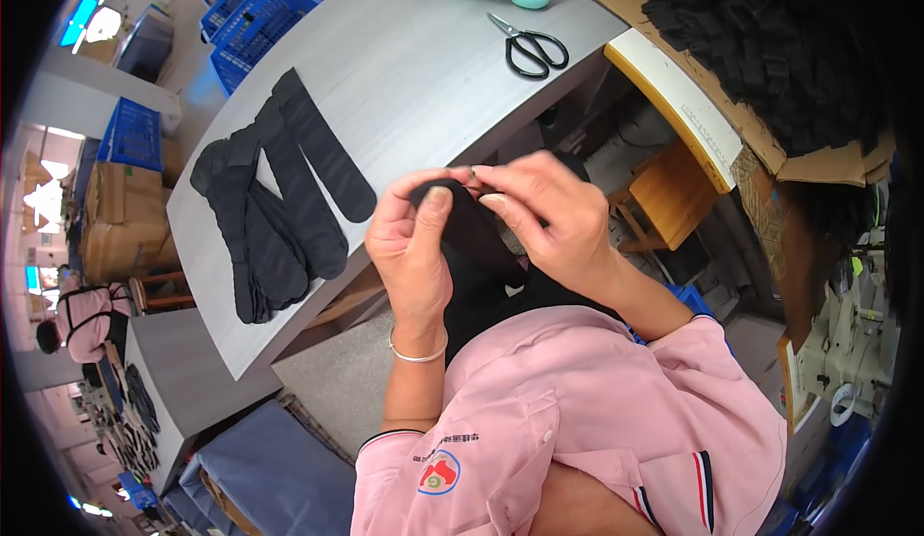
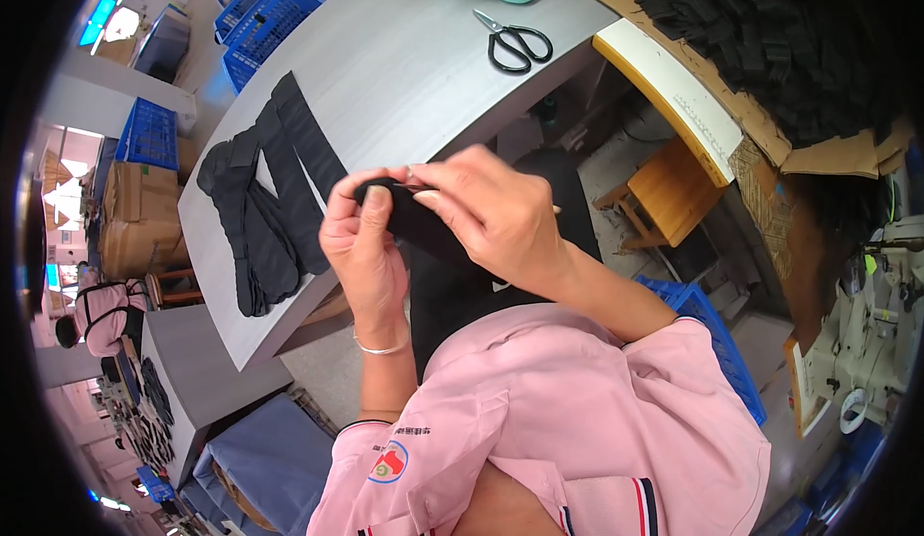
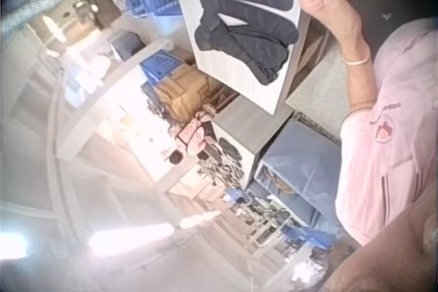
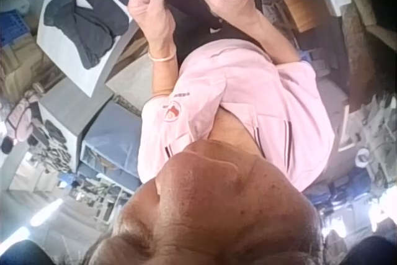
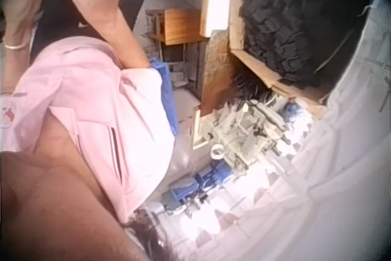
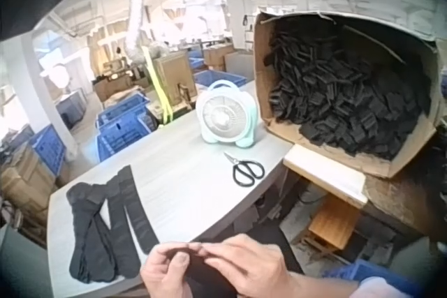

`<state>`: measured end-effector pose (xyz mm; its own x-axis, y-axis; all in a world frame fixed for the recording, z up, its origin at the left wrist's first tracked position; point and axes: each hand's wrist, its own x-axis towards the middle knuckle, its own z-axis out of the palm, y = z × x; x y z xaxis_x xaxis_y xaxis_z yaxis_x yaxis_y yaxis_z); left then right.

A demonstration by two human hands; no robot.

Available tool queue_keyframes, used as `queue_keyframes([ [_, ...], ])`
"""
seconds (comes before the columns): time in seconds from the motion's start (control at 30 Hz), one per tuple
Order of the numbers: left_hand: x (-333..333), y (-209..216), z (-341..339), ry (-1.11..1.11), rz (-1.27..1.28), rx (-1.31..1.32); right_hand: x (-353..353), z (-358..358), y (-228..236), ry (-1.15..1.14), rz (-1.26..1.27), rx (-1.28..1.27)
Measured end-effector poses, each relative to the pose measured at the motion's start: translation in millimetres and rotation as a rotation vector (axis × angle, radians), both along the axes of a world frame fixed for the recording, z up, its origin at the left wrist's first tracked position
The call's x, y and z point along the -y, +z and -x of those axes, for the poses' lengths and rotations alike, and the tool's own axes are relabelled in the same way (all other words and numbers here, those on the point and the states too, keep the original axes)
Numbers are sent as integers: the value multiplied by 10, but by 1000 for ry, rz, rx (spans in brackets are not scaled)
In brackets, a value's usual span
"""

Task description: Trimming foam padding with scissors and inserting it into fabric straps at a workshop table.

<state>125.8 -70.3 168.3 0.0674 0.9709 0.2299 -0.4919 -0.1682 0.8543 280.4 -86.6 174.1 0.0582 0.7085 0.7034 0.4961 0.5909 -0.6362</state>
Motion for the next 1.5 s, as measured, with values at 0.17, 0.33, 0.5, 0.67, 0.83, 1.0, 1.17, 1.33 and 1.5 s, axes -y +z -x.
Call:
queue_keyframes([
  [0.17, -252, 299, -78, 57, -55, 6, -279, 13, -101, 426, 473, -391],
  [0.33, -1194, 338, 129, 235, -151, 17, -502, -38, -484, 746, 1050, -484],
  [0.5, -2161, -210, 765, 506, -157, -62, -412, -177, -1226, 636, 1338, -522],
  [0.67, -2062, -828, 500, 866, -447, -1085, -549, -168, -1446, 629, 1375, -619],
  [0.83, -1966, -1596, 201, 394, -253, -1569, -836, -71, -1432, 566, 1386, -629],
  [1.0, -1914, -1739, 143, 395, -329, -1632, -555, -89, -1561, 513, 1429, -705],
  [1.17, -1949, -1711, 125, 401, -339, -1653, -113, -155, -1689, 462, 1400, -739],
  [1.33, -1908, -1619, 154, 385, -264, -1599, -50, -144, -1619, 388, 1298, -563],
  [1.5, -1324, -1421, 99, 472, -141, -1013, 40, -172, -1494, -79, 492, 470],
])
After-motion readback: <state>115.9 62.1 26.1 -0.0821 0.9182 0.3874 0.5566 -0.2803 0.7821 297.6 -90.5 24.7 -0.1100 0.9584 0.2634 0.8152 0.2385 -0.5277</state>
